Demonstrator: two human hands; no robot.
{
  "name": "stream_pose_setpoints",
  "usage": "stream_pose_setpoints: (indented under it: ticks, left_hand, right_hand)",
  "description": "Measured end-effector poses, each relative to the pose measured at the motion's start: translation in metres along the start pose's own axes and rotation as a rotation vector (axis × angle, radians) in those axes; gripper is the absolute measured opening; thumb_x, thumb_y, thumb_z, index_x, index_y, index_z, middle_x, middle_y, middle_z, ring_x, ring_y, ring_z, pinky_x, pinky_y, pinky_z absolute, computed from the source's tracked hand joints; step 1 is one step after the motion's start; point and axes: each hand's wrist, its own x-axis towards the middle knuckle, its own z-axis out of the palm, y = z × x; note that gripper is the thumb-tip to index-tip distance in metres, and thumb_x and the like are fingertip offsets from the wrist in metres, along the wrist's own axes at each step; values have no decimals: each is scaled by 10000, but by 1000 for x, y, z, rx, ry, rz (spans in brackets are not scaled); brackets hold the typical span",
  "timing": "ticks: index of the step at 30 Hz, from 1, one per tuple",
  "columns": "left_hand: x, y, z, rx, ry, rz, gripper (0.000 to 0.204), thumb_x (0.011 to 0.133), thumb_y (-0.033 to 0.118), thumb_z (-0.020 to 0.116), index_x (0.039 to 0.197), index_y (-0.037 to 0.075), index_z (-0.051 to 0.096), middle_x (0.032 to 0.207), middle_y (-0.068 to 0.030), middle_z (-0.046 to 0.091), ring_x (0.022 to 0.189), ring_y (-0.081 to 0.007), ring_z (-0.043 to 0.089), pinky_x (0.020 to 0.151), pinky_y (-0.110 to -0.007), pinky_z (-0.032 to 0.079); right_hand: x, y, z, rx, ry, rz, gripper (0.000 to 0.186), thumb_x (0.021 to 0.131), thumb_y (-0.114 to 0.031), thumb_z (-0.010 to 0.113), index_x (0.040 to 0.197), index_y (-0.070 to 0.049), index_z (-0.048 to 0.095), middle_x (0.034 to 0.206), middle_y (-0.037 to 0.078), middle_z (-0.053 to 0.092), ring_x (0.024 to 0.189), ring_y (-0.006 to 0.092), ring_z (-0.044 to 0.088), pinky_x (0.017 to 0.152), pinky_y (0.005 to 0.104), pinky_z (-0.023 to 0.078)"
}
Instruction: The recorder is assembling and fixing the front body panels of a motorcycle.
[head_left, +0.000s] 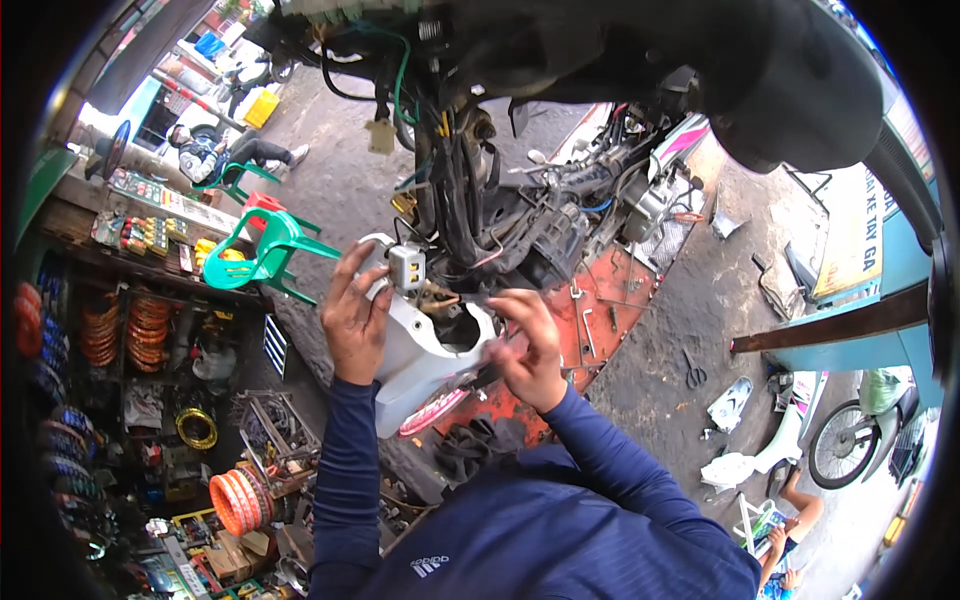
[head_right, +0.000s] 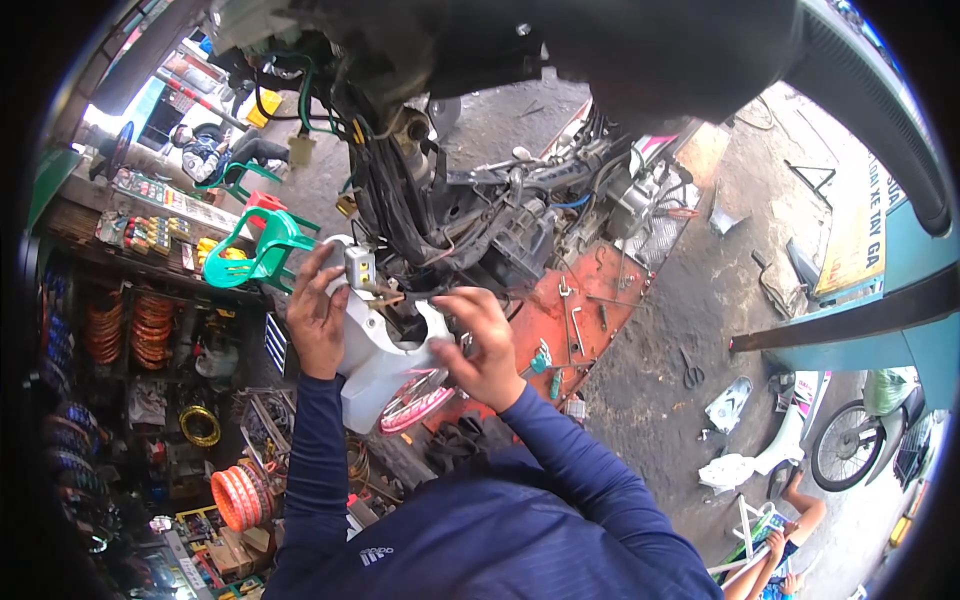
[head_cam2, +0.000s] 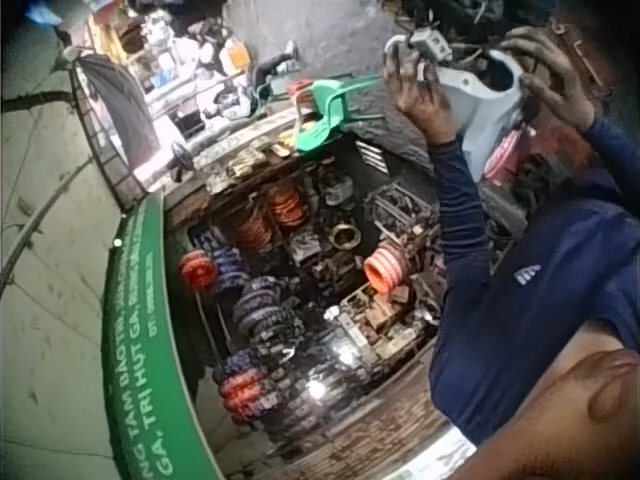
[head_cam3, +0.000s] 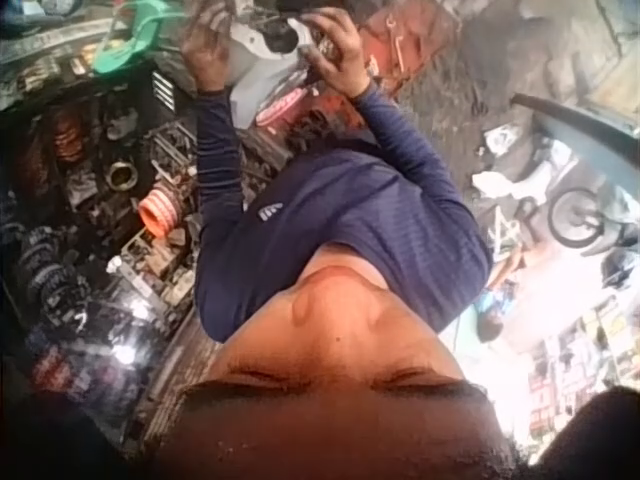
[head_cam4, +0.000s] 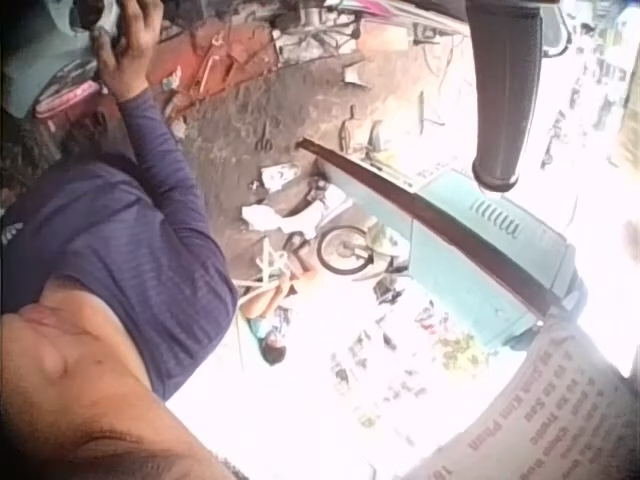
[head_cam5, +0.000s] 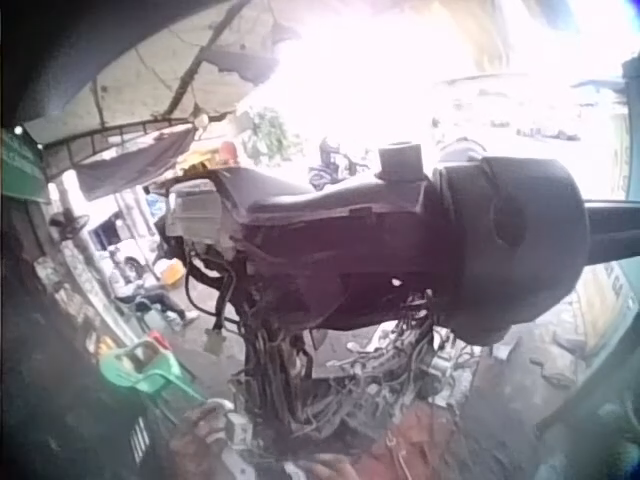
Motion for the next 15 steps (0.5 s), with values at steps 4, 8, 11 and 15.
stream_pose_setpoints:
  ticks: [4,8,11,15]
  left_hand:
    - [12,11,10,70,48,17,159,878,73,629,1029,22,635,1295,-160,578,1246,-346,521,993,-408,431]
    - [2,3,22,-65,88,18,203,929,124,590,1115,47,571,1292,-164,568,1207,-355,541,983,-429,431]
    - [-1,-3,29,-94,73,30,243,952,171,565,1161,57,519,1291,-167,562,1197,-347,542,1005,-425,410]
    - [0,-15,27,-229,29,-6,313,948,234,584,1188,47,508,1291,-165,564,1207,-310,537,1023,-419,394]
  right_hand:
    - [28,-2,-15,-173,-251,-171,368,713,-252,799,1039,-112,703,1147,149,574,1007,314,560,858,424,453]
    - [22,1,-18,-186,-263,-56,380,717,-293,788,1039,-114,695,1118,127,586,979,293,556,835,399,459]
    - [18,14,-15,-271,-233,-4,397,736,-274,779,1081,-107,677,1110,141,575,956,290,584,822,400,483]
    - [14,14,-13,-217,-238,69,412,733,-240,783,1101,-96,666,1109,152,571,927,293,609,795,388,507]
